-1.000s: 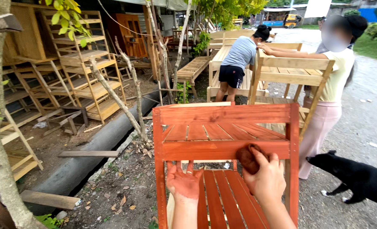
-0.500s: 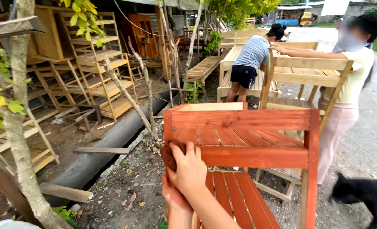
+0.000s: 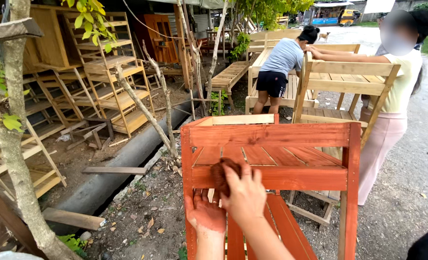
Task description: The person uses a cloth to apply reddish-brown stain to a wooden shelving unit. They wipe the top surface, sides, and back frame, moving the unit to access different areas. The person continues applying stain to the lower shelves and frame until the end of the clip.
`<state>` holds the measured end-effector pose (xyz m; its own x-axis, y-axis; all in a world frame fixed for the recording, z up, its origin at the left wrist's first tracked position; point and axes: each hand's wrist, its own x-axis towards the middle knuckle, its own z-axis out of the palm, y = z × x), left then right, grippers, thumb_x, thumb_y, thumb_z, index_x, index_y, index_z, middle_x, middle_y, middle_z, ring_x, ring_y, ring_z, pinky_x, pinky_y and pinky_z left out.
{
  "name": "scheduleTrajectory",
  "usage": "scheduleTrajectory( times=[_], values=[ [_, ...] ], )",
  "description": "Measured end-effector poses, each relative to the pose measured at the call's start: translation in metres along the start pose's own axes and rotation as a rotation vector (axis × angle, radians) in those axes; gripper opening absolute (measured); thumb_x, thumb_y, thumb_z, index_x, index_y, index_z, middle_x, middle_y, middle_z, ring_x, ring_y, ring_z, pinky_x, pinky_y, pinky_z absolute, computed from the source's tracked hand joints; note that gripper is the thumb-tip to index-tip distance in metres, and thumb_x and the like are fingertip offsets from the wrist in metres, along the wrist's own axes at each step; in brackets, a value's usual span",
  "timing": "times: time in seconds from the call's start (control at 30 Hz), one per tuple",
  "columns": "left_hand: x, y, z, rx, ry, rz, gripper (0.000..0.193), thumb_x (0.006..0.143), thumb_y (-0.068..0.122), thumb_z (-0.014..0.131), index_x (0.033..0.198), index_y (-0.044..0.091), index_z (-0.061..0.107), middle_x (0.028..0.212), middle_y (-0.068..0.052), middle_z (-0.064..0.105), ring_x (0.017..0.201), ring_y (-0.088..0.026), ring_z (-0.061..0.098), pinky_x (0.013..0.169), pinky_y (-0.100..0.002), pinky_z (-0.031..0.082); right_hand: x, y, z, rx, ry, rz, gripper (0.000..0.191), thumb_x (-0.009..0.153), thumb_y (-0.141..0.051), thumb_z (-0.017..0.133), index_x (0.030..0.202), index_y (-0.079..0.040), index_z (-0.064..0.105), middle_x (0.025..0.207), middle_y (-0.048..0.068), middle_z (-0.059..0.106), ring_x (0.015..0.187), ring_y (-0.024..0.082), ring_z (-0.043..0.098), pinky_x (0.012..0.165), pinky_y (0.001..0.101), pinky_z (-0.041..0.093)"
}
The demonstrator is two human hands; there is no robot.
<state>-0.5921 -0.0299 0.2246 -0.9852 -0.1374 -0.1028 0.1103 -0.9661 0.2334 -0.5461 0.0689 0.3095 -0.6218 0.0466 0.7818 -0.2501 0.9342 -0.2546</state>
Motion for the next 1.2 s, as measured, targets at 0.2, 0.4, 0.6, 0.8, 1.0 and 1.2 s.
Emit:
scheduleTrajectory(
  times=[0.2, 0.4, 0.6, 0.8, 1.0, 1.2],
  values=[
    [-0.002, 0.003, 0.004, -0.046, 0.049, 0.014, 0.061, 0.094, 0.060, 0.038, 0.139, 0.019, 0.047, 0.143, -0.002, 0.048, 0.137, -0.036, 0.042, 0.112, -0.074, 0.026, -0.011, 0.035, -0.021, -0.073, 0.103, 0.094, 0.077, 0.053, -0.023, 0.091, 0.127, -0.026, 0.066, 0.124, 0.014, 0.058, 0.105, 0.040, 0.057, 0.078, 0.0475, 0.057],
    [-0.010, 0.014, 0.014, -0.057, 0.038, 0.087, 0.053, 0.095, 0.055, 0.040, 0.132, 0.019, 0.051, 0.137, -0.001, 0.050, 0.130, -0.032, 0.047, 0.109, -0.075, 0.033, -0.023, 0.061, -0.041, -0.134, 0.129, 0.187, 0.075, 0.055, -0.025, 0.090, 0.126, -0.026, 0.067, 0.124, 0.012, 0.057, 0.106, 0.040, 0.056, 0.078, 0.0476, 0.056],
    [-0.026, -0.022, 0.034, -0.057, 0.013, 0.095, 0.047, 0.097, 0.045, 0.044, 0.136, 0.020, 0.053, 0.132, -0.003, 0.055, 0.121, -0.031, 0.048, 0.104, -0.065, 0.038, -0.029, 0.067, -0.045, -0.134, 0.195, 0.184, 0.072, 0.057, -0.027, 0.088, 0.126, -0.025, 0.067, 0.123, 0.013, 0.057, 0.105, 0.040, 0.056, 0.082, 0.0490, 0.056],
    [-0.039, -0.108, 0.038, -0.106, -0.048, -0.082, 0.053, 0.091, 0.038, 0.047, 0.136, 0.011, 0.056, 0.136, -0.012, 0.060, 0.124, -0.035, 0.053, 0.107, -0.055, 0.040, -0.035, 0.081, -0.048, -0.144, 0.158, 0.319, 0.066, 0.062, -0.029, 0.086, 0.125, -0.026, 0.067, 0.123, 0.012, 0.058, 0.107, 0.040, 0.057, 0.075, 0.0486, 0.057],
    [-0.045, -0.124, 0.029, -0.033, -0.004, -0.098, 0.050, 0.087, 0.038, 0.047, 0.130, 0.013, 0.056, 0.129, -0.009, 0.058, 0.119, -0.028, 0.052, 0.105, -0.055, 0.037, -0.042, 0.112, -0.067, -0.226, 0.240, 0.368, 0.062, 0.066, -0.034, 0.083, 0.126, -0.028, 0.068, 0.123, 0.010, 0.059, 0.112, 0.038, 0.057, 0.078, 0.0498, 0.057],
    [-0.034, -0.121, 0.030, 0.015, -0.011, -0.065, 0.041, 0.088, 0.036, 0.049, 0.122, 0.015, 0.056, 0.120, -0.004, 0.057, 0.114, -0.022, 0.053, 0.102, -0.053, 0.038, -0.045, 0.149, -0.074, -0.231, 0.261, 0.528, 0.056, 0.076, -0.040, 0.080, 0.129, -0.028, 0.068, 0.127, 0.009, 0.059, 0.114, 0.035, 0.058, 0.081, 0.0497, 0.057]
  ],
)
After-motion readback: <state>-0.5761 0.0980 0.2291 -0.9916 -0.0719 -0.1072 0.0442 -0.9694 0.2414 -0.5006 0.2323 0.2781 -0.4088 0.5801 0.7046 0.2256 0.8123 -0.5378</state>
